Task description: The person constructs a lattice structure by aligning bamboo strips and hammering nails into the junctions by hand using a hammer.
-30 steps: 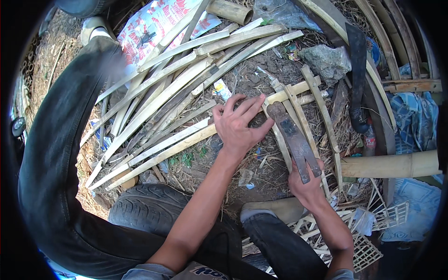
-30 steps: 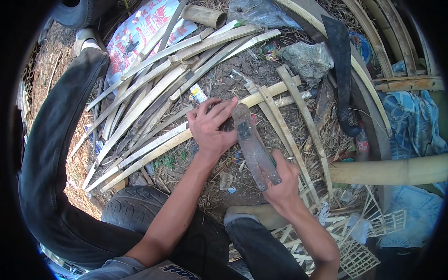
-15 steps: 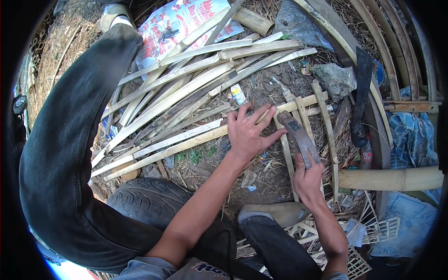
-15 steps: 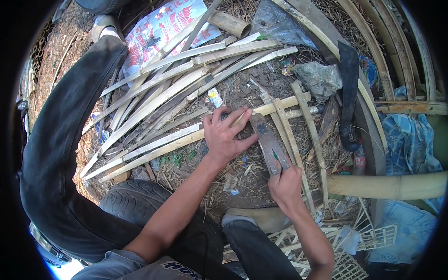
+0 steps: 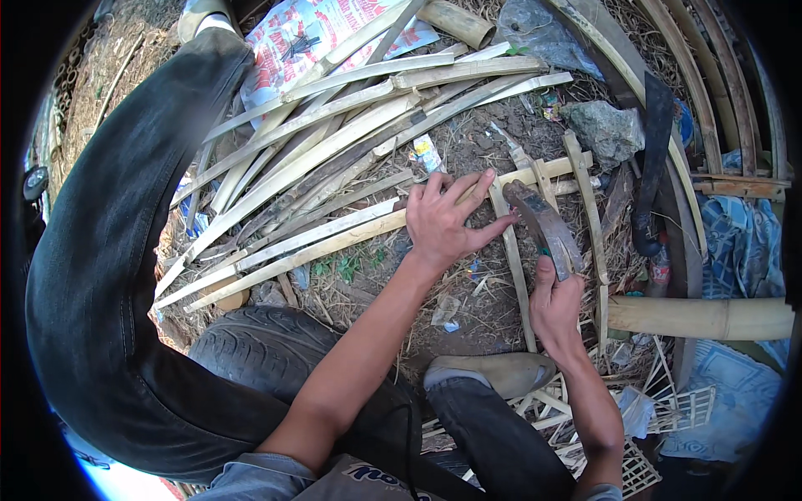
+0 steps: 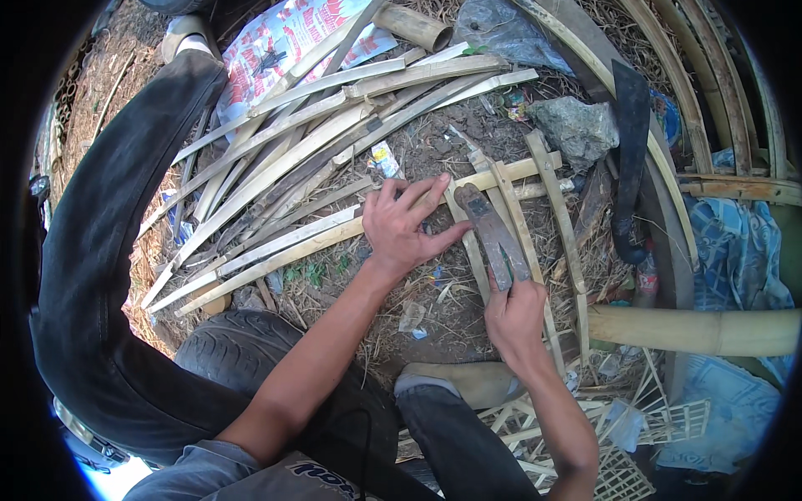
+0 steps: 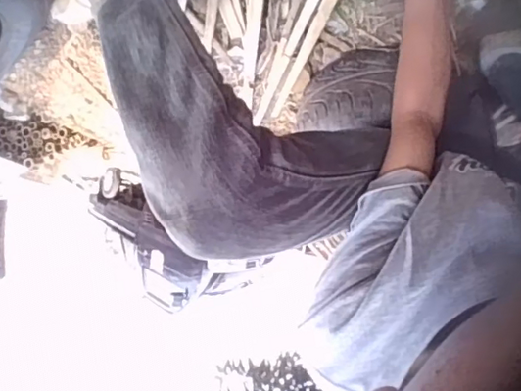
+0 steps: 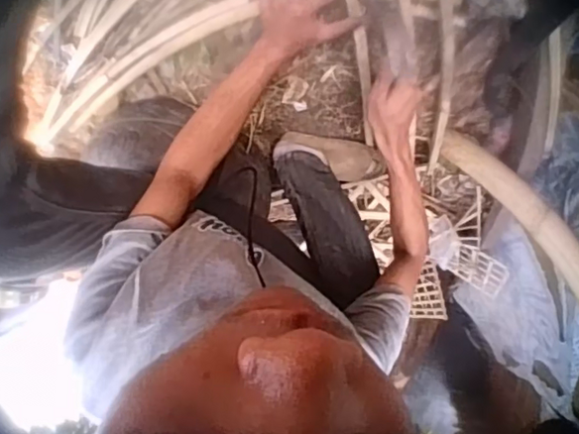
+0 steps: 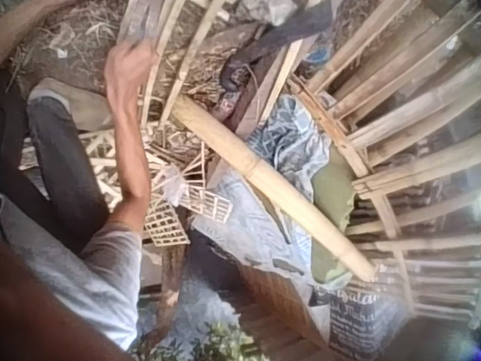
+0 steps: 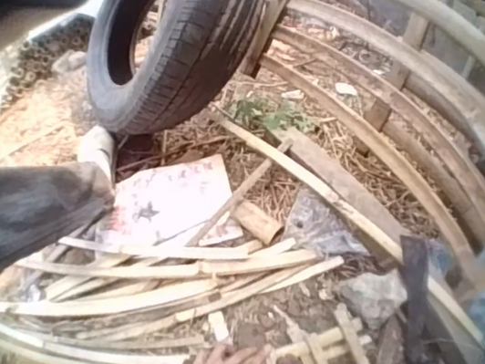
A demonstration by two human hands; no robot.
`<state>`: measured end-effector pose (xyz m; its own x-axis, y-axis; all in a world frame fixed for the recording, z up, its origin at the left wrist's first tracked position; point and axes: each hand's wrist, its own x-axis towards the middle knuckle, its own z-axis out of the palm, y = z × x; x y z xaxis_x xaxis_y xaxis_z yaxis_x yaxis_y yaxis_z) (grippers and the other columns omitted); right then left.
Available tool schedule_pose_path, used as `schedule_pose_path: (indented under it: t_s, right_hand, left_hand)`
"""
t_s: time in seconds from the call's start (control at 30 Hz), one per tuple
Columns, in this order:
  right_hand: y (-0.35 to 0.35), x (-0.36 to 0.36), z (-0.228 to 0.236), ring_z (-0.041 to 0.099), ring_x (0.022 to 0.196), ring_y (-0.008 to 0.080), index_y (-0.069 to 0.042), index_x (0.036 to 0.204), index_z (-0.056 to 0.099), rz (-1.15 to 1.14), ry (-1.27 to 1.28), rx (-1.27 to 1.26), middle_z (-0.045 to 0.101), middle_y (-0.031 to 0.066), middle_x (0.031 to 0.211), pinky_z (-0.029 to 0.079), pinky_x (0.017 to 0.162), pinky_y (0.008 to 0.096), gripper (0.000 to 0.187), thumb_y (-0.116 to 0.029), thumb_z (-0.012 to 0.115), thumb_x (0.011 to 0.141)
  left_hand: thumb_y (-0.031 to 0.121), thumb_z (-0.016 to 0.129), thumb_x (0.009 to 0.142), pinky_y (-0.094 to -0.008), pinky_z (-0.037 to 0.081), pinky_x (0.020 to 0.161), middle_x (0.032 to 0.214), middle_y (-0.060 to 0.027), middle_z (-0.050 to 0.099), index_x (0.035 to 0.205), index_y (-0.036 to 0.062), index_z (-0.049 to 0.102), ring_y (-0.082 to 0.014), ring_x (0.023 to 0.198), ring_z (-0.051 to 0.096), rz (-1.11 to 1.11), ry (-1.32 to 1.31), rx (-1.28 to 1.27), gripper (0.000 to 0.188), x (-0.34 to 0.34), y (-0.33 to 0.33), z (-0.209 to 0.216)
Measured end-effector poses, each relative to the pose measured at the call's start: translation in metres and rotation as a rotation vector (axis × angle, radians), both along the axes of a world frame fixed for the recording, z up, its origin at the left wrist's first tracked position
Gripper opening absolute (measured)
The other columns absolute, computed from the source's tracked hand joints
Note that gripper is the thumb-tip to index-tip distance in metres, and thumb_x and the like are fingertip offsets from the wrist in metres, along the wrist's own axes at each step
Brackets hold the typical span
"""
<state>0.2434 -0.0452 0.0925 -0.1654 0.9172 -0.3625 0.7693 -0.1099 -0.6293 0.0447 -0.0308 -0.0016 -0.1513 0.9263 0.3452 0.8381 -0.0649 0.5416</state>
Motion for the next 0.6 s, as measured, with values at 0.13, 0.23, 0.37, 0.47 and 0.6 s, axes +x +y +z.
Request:
schedule_pose_path:
  t_s: [0.13,0.23,0.37,0.47,0.6]
  right_hand:
    - [-0.007,0.008,-0.001,0.065,0.064,0.0465,0.003,0.107,0.070,0.075,-0.013,0.014,0.064,0.0260,0.070,0.050,0.060,0.0473,0.018,-0.002,0.060,0.092]
    - [-0.008,0.004,0.008,0.065,0.064,0.0466,0.004,0.104,0.069,0.102,0.024,0.075,0.063,0.0258,0.069,0.049,0.057,0.0465,0.017,-0.005,0.060,0.092]
    - [-0.007,0.005,0.021,0.064,0.061,0.0468,0.003,0.099,0.064,0.088,0.097,0.047,0.061,0.0255,0.067,0.048,0.054,0.0462,0.012,-0.004,0.059,0.090]
    - [-0.008,0.004,0.009,0.062,0.057,0.0443,0.003,0.096,0.060,0.156,0.045,0.084,0.057,0.0221,0.063,0.047,0.052,0.0459,0.010,-0.001,0.060,0.087]
    - [-0.017,0.004,0.002,0.060,0.053,0.0437,0.003,0.089,0.058,0.142,0.110,0.202,0.053,0.0219,0.058,0.044,0.050,0.0479,0.009,0.004,0.061,0.081]
  left_hand:
    - [0.060,0.090,0.059,-0.0365,0.039,0.070,0.114,0.0053,0.074,0.129,0.0232,0.074,-0.0212,0.086,0.060,-0.056,-0.008,-0.015,0.081,-0.002,-0.001,0.001]
    - [0.064,0.088,0.059,-0.0382,0.039,0.071,0.115,0.0034,0.071,0.129,0.0213,0.074,-0.0232,0.088,0.059,-0.085,0.004,-0.009,0.083,-0.004,-0.002,0.000]
    - [0.068,0.086,0.063,-0.0393,0.039,0.071,0.116,0.0022,0.070,0.130,0.0201,0.072,-0.0250,0.089,0.058,-0.107,0.026,-0.032,0.083,-0.003,-0.002,0.000]
    - [0.066,0.087,0.063,-0.0397,0.039,0.072,0.117,0.0017,0.070,0.134,0.0213,0.071,-0.0253,0.091,0.057,-0.101,0.038,-0.058,0.085,-0.006,-0.004,-0.004]
    - [0.061,0.087,0.063,-0.0408,0.041,0.076,0.119,0.0006,0.070,0.134,0.0221,0.072,-0.0260,0.098,0.059,-0.105,-0.012,-0.086,0.082,0.001,-0.003,0.000]
